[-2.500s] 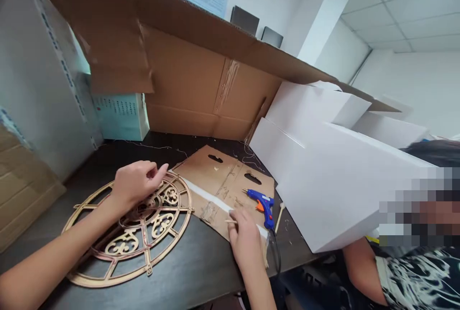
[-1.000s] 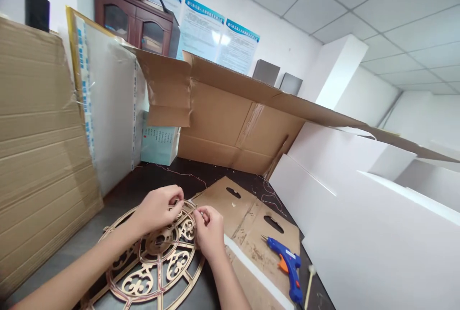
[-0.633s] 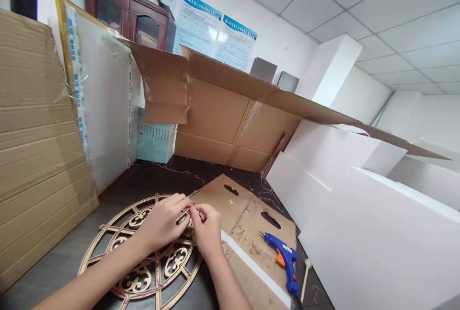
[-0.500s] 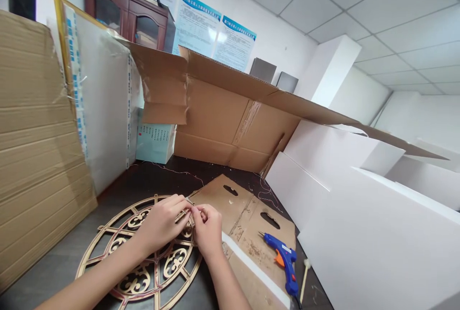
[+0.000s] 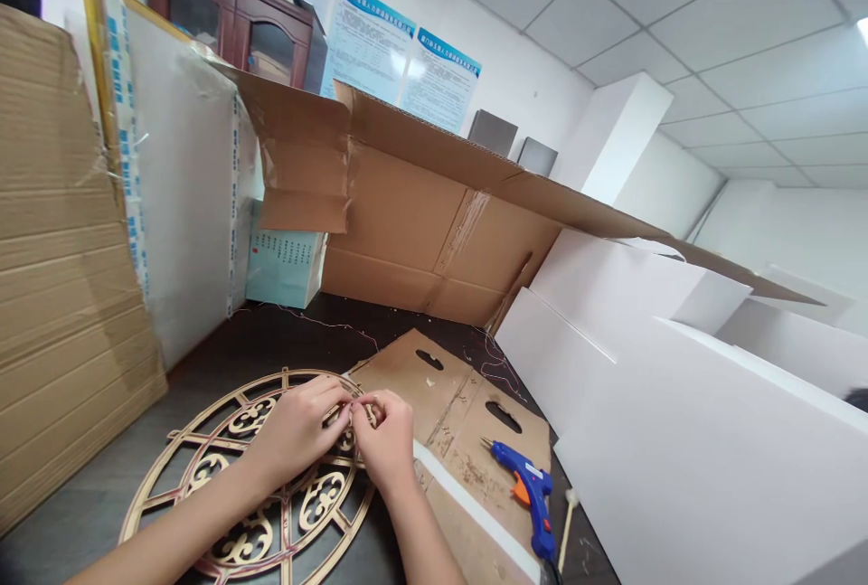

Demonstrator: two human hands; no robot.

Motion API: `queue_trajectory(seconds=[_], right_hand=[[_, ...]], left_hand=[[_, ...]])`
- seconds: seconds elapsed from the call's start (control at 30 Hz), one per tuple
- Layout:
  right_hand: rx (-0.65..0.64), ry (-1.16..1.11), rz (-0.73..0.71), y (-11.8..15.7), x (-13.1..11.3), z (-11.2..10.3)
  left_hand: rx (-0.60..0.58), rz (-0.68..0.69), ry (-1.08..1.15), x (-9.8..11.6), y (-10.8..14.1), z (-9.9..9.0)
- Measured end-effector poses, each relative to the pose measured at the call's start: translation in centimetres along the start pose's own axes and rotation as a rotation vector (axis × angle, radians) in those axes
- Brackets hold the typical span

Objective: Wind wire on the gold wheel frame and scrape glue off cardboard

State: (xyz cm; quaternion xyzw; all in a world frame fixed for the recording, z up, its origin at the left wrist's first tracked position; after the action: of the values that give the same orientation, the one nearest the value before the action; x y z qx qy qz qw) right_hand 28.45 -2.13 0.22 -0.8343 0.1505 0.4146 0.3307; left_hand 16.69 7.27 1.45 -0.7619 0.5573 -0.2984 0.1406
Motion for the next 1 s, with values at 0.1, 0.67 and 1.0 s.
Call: queue_trajectory(seconds=[0.1,0.67,1.0], right_hand=[[-0.001,0.021,-0.015,0.03,-0.14,-0.12],[0.005,0.041,0.001,0.09,-0.06,-0.39],[0.021,0.028,-0.01,0.13,-0.38,-0.41]], left_hand=[[0.006,0.02,0.01,-0.11,-0.03,0.03],[-0.022,0.096,-0.025,0.17,-0.17,0.21],[-0.043,0.104,-0.069,-0.2,-0.37,-0.35]])
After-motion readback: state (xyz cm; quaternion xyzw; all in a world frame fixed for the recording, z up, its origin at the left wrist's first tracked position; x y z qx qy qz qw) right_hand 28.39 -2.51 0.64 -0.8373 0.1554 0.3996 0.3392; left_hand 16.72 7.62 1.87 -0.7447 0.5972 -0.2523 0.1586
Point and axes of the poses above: each hand's wrist, its own y-axis away from the middle knuckle, its own z-axis out of the palm, x = y × z, the point moved 2 cm from there along -y, towards the middle knuckle, and after that the axes turned 4 degrees about -x, right-handed, at the moved point
